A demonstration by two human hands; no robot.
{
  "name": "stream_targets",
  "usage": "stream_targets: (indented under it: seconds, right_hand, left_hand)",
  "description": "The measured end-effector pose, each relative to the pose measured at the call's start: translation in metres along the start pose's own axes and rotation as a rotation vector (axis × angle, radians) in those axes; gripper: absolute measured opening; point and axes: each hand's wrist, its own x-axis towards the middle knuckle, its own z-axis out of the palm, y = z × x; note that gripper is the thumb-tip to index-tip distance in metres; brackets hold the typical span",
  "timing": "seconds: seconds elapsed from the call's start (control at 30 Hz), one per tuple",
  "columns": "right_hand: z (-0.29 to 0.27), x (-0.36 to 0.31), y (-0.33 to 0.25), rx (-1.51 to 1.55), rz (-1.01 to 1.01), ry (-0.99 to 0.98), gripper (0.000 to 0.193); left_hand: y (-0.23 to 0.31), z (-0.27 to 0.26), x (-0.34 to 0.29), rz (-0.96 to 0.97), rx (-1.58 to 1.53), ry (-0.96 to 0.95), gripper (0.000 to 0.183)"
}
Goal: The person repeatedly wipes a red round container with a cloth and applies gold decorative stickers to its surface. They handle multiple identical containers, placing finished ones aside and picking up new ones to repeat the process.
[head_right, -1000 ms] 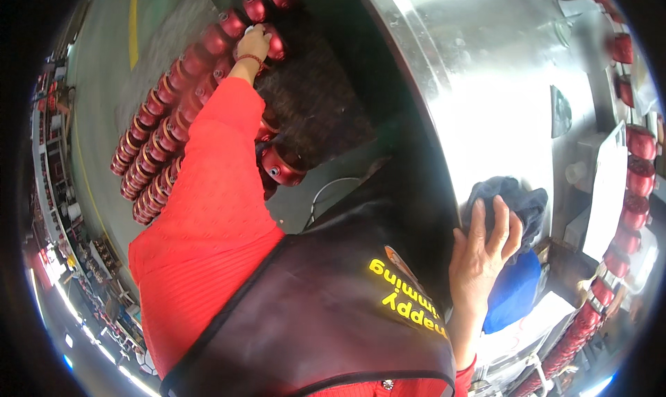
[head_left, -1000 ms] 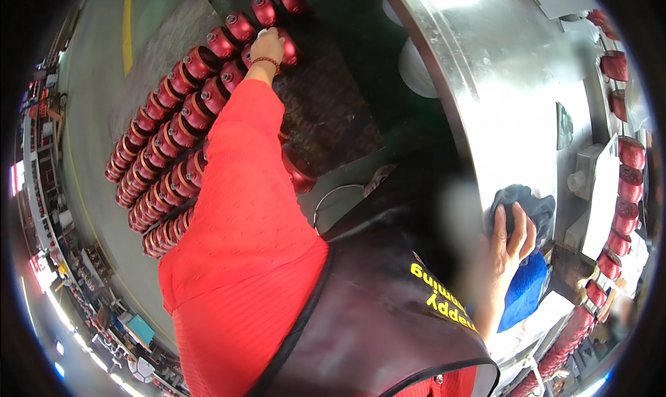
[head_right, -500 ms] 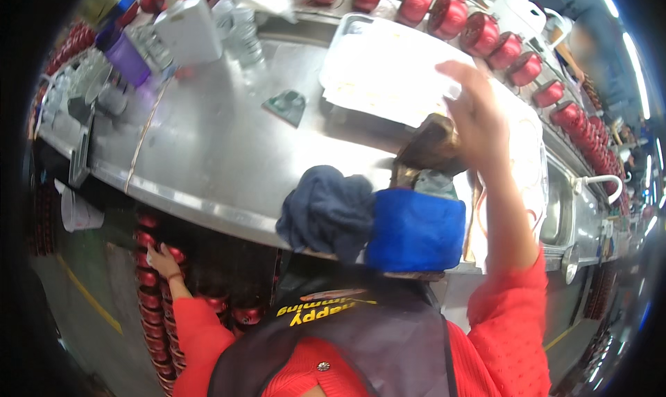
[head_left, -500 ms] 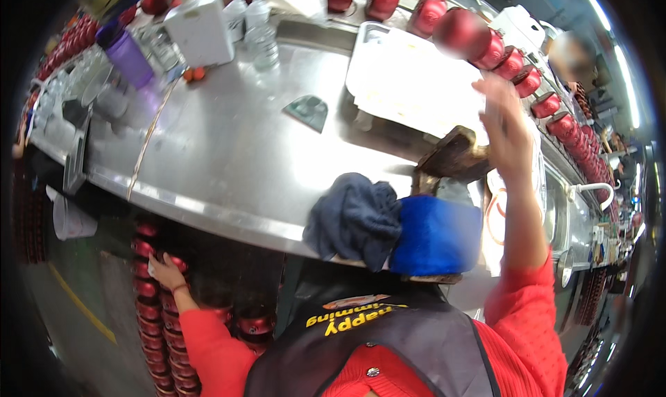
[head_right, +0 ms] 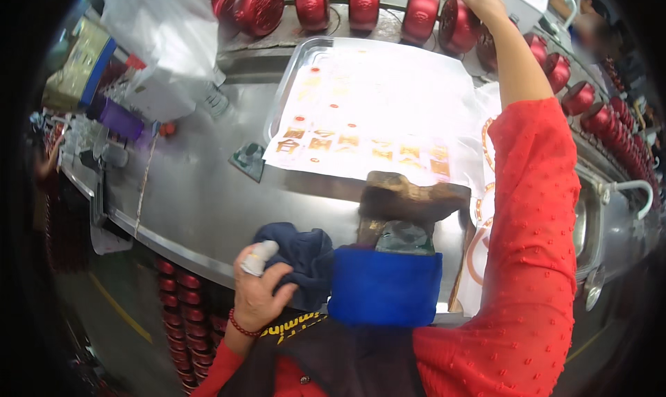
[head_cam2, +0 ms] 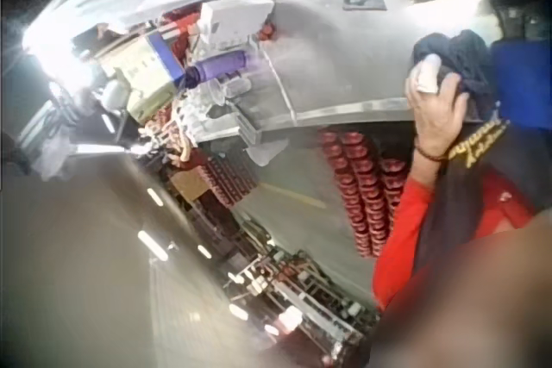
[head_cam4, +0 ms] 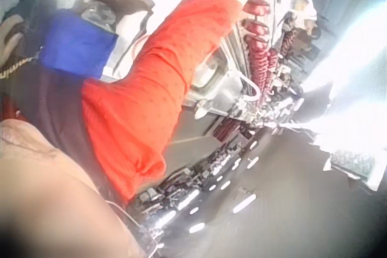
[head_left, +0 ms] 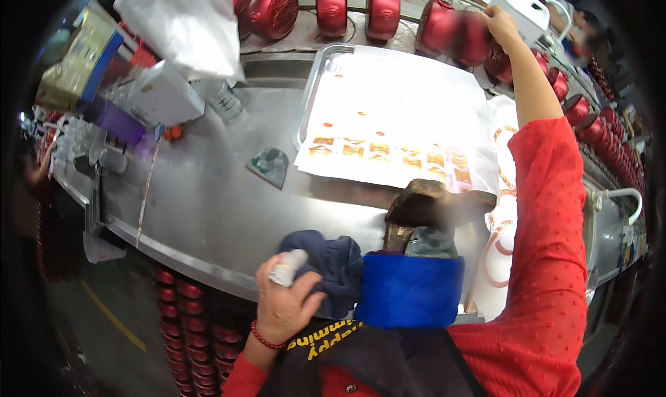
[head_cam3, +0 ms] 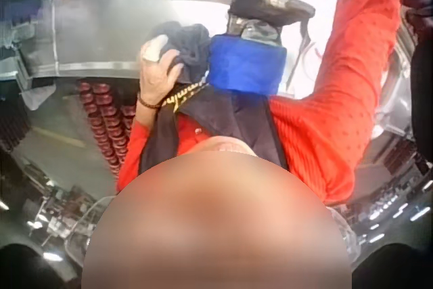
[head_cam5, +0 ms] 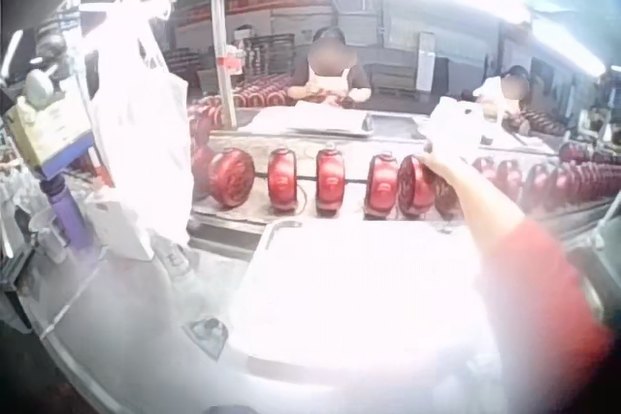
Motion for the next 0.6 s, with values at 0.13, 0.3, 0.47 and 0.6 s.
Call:
stream_targets:
  seconds: [0.13,0.3,0.47,0.6]
  right_hand:
    - [0.010,0.025,0.053,0.102,0.123,-0.020,0.049]
    - [0.022,0.016,0.089,-0.176,-0.114,0.307,0.042]
    - [-0.052,-0.057,0.061,-0.250,-0.272,0.439,0.036]
    - [-0.159,-0.164,-0.022,-0.008,-0.252,0.439,0.016]
  left_hand:
    - [-0.029,-0.005,-0.006,-0.151,0.132,0.132,0.035]
    - [-0.033,-0.003,-0.011,-0.142,0.164,0.148,0.050]
    - [-0.017,-0.021,0.002,-0.060,0.134,0.323,0.066]
    - [0.020,-0.017,0.044,0.070,-0.240,0.472,0.064]
